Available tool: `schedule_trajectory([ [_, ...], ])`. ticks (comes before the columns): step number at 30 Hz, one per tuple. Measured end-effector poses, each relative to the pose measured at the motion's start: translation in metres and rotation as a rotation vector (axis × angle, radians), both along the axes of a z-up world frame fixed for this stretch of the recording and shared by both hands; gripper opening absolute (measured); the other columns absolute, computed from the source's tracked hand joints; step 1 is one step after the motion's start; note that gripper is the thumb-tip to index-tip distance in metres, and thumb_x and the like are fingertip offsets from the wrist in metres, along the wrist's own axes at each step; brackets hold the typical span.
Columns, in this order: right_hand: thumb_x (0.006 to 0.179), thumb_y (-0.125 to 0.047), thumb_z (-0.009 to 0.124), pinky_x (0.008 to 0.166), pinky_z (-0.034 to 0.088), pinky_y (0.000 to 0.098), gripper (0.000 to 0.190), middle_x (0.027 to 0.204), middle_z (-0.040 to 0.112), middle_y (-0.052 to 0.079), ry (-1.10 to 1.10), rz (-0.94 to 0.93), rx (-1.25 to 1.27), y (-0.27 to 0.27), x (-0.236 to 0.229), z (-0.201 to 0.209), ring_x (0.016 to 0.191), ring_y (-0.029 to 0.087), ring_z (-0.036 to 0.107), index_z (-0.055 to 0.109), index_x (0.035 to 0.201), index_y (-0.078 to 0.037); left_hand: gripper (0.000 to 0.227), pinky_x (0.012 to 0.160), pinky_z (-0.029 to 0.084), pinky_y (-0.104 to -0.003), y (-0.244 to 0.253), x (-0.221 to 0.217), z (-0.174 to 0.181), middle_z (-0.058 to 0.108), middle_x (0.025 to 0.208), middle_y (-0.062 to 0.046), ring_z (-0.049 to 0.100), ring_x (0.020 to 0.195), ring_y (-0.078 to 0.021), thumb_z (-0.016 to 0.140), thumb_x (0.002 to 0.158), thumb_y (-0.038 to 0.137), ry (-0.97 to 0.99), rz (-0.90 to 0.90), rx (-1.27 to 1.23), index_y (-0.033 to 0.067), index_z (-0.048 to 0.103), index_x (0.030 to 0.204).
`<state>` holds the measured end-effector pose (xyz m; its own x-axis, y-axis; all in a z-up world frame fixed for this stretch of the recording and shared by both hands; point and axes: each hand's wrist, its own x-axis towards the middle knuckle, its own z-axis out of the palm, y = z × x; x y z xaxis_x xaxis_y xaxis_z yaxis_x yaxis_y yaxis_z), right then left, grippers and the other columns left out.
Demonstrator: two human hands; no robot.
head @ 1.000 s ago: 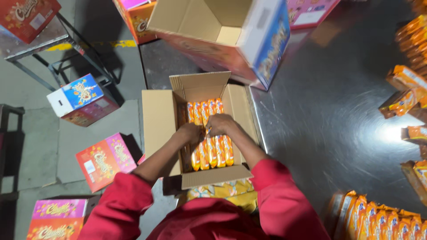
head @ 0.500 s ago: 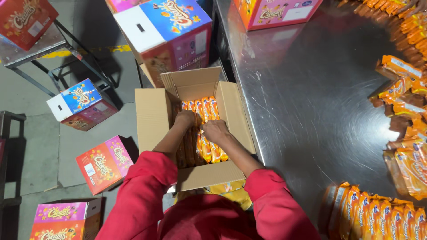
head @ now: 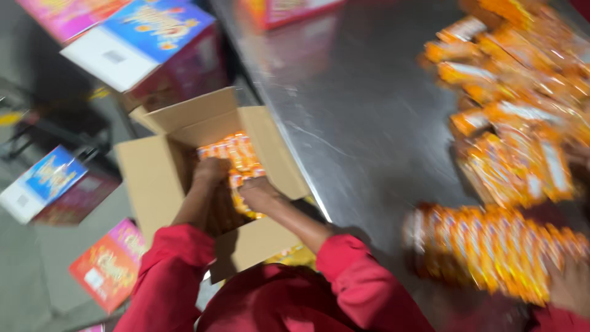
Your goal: The person packs orange snack bars into a cardboard box. They pick up bars from a metal table, arrange them in rows, and place them into the box. The person repeats this process, filling the box with snack bars.
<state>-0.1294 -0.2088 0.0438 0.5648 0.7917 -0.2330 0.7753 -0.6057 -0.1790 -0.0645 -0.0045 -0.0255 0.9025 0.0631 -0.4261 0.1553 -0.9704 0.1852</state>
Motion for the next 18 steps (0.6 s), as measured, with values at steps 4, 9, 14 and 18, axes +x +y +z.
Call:
schedule_trajectory([
  [4, 0.086, -0.028, 0.074, 0.090, 0.054, 0.0478, 0.042, 0.116, 0.072, 0.014, -0.022, -0.202, 0.517, -0.016, -0.023, 0.056, 0.107, 0.035, 0.069, 0.068, 0.124, -0.012, 0.035, 0.089, 0.061, -0.049, -0.002, -0.001, -0.007, 0.074, 0.122, -0.011, 0.074, 0.110, -0.0319, 0.054, 0.096, 0.023, -0.029, -0.154, 0.119, 0.0301, 0.074, 0.124],
  [9, 0.078, -0.013, 0.066, 0.098, 0.052, 0.0389, 0.054, 0.128, 0.072, 0.006, -0.143, -0.689, 0.638, -0.195, -0.075, 0.140, 0.113, 0.026, 0.070, 0.069, 0.132, -0.017, 0.050, 0.097, 0.056, -0.047, 0.012, 0.001, 0.022, 0.074, 0.123, -0.016, 0.071, 0.113, -0.0337, 0.057, 0.093, 0.058, 0.083, -0.231, 0.232, 0.0263, 0.071, 0.128],
  [14, 0.093, -0.039, 0.060, 0.096, 0.053, 0.0418, 0.042, 0.126, 0.070, 0.010, -0.604, -1.493, 0.197, -0.437, -0.159, 0.155, 0.115, 0.030, 0.067, 0.068, 0.127, -0.015, 0.048, 0.087, 0.057, -0.045, -0.035, 0.015, 0.112, 0.075, 0.109, -0.020, 0.074, 0.101, -0.0332, 0.064, 0.085, 0.041, -0.296, -0.112, -0.141, 0.0096, 0.075, 0.120],
  [18, 0.104, -0.060, 0.055, 0.093, 0.054, 0.0441, 0.051, 0.125, 0.067, 0.013, -0.584, -1.718, -0.163, -0.457, -0.177, 0.123, 0.117, 0.033, 0.065, 0.067, 0.122, -0.014, 0.045, 0.076, 0.058, -0.043, -0.150, -0.022, 0.163, 0.077, 0.089, -0.018, 0.077, 0.082, -0.0320, 0.071, 0.075, 0.020, -0.426, -0.297, -0.661, 0.0079, 0.074, 0.117],
])
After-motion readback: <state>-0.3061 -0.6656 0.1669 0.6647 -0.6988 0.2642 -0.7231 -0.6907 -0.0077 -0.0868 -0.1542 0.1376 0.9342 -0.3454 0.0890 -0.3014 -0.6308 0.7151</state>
